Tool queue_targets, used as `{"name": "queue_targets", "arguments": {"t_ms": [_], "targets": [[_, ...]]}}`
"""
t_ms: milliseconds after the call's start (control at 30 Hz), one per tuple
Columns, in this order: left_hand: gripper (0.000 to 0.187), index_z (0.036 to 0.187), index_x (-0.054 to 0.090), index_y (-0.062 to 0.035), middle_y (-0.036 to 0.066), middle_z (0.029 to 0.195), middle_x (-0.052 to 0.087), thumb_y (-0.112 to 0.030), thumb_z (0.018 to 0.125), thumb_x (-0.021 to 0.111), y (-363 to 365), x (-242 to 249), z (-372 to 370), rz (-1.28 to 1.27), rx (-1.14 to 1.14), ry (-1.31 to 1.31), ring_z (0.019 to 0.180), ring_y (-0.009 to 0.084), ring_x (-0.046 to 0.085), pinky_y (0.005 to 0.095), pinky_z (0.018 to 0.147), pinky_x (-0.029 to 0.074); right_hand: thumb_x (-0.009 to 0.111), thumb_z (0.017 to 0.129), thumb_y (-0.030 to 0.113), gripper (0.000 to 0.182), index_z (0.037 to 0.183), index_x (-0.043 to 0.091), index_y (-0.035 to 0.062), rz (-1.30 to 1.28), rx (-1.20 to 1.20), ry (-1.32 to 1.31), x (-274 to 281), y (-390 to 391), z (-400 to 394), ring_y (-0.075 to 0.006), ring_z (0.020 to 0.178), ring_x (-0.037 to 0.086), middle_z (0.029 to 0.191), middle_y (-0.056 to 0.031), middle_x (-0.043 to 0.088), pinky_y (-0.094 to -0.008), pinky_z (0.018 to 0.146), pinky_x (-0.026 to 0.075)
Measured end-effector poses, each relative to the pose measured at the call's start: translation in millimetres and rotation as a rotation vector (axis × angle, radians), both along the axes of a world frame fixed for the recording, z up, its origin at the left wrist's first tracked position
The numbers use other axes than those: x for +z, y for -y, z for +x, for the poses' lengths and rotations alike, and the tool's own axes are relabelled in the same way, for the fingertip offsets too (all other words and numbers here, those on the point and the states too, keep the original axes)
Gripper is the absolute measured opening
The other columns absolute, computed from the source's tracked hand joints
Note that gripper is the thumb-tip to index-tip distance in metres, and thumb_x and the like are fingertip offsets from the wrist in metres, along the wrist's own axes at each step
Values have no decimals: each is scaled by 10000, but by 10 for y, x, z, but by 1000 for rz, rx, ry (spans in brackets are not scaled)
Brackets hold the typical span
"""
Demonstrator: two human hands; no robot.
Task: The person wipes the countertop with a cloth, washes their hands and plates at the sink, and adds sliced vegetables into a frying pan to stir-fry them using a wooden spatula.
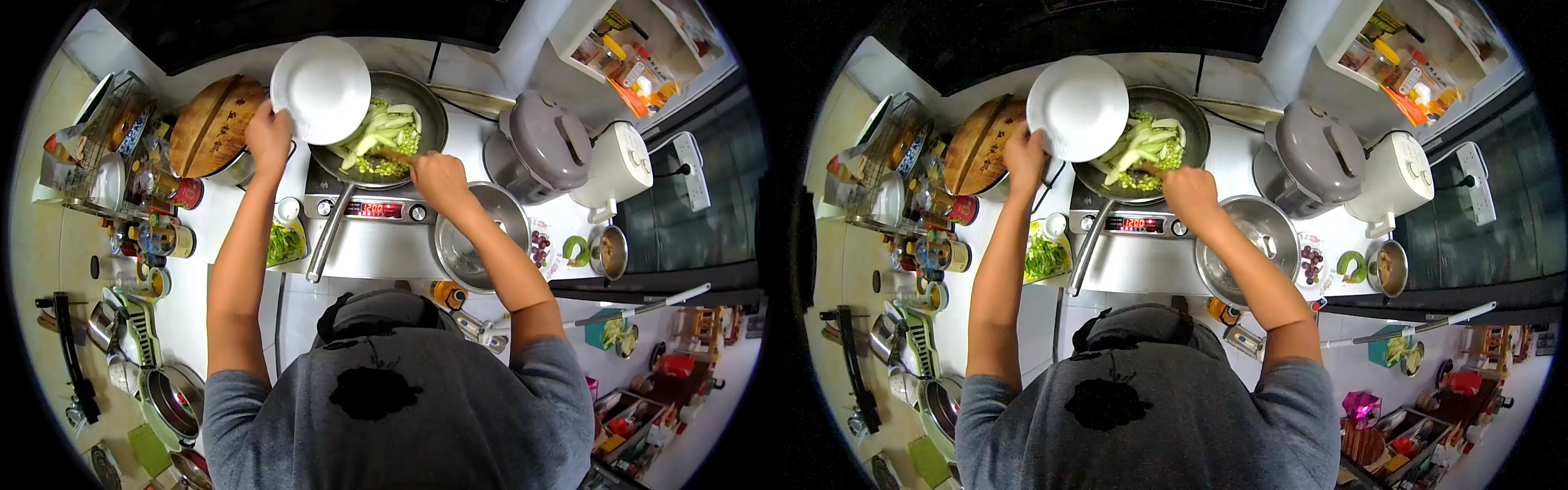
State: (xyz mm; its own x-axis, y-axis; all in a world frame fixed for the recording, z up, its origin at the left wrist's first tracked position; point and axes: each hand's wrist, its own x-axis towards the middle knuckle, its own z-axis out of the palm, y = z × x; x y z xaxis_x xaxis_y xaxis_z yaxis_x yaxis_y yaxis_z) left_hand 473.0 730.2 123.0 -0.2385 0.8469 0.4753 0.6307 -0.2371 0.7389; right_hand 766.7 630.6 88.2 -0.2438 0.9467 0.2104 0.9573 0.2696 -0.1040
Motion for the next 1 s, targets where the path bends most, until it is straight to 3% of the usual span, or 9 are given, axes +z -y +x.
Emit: {"name": "queue_targets", "arguments": {"t_ms": [67,133,367,500,667,767,867,900,1000], "targets": [[250,1035,668,14,115,724,674,-119,835,595,233,-13,-180,-269,-92,430,602,185,630,336,563,504,615,828,191,154,832,722,80,65,-44,-73,13,-136,1,-327,611,652,683,-160,653,-441,558,521],[220,1018,664,33,43,751,645,-89,853,587,612,55,-330,-312,-94,633,607,91,566,257,537,489,616,826,188,154,840,725,81,117,-69,-123,85,-219,-30,-329,610,653,681,-164,653,-442,555,520],[308,1166,606,44,81,880,691,-81,887,575,1719,-111,-1134,-436,144,840,616,108,624,223,568,533,625,812,185,152,851,733,85,223,-114,-81,15,-740,-216,-343,622,660,707,-174,664,-442,570,528],[268,1132,635,-7,36,830,680,-103,884,605,2190,-414,-1642,-439,311,891,583,87,598,214,543,521,606,800,171,198,732,705,13,65,6,12,-289,-777,-178,-346,674,686,728,-201,676,-438,588,540],[130,997,653,-59,11,781,657,-105,877,630,2576,-902,-2183,-380,541,955,555,99,585,231,526,523,616,805,199,191,751,720,48,3,-11,113,575,-133,57,-351,666,677,722,-186,674,-451,604,537],[55,916,612,-76,16,757,628,-82,866,634,2663,-1217,-2503,-338,600,988,543,115,579,248,520,530,604,838,220,186,922,757,156,-134,-26,212,986,160,145,-339,674,658,766,-160,678,-453,627,529],[74,922,590,-61,41,780,620,-63,858,627,2638,-1428,-2704,-326,665,1043,561,142,585,268,553,557,612,849,253,190,889,753,132,-208,-24,275,812,89,57,-338,694,667,771,-160,684,-454,634,533],[75,925,590,-57,46,785,620,-64,859,624,2613,-1496,-2761,-328,668,1069,568,146,588,275,564,564,619,811,221,204,745,722,58,-138,-43,176,629,13,-19,-342,694,684,728,-184,681,-444,620,539],[79,938,588,-29,76,843,628,-60,867,604,2530,-1855,-3038,-346,692,1134,639,175,616,306,626,591,622,796,203,201,716,716,44,-35,-146,134,191,-368,-124,-350,687,686,725,-186,682,-445,617,542]]}}
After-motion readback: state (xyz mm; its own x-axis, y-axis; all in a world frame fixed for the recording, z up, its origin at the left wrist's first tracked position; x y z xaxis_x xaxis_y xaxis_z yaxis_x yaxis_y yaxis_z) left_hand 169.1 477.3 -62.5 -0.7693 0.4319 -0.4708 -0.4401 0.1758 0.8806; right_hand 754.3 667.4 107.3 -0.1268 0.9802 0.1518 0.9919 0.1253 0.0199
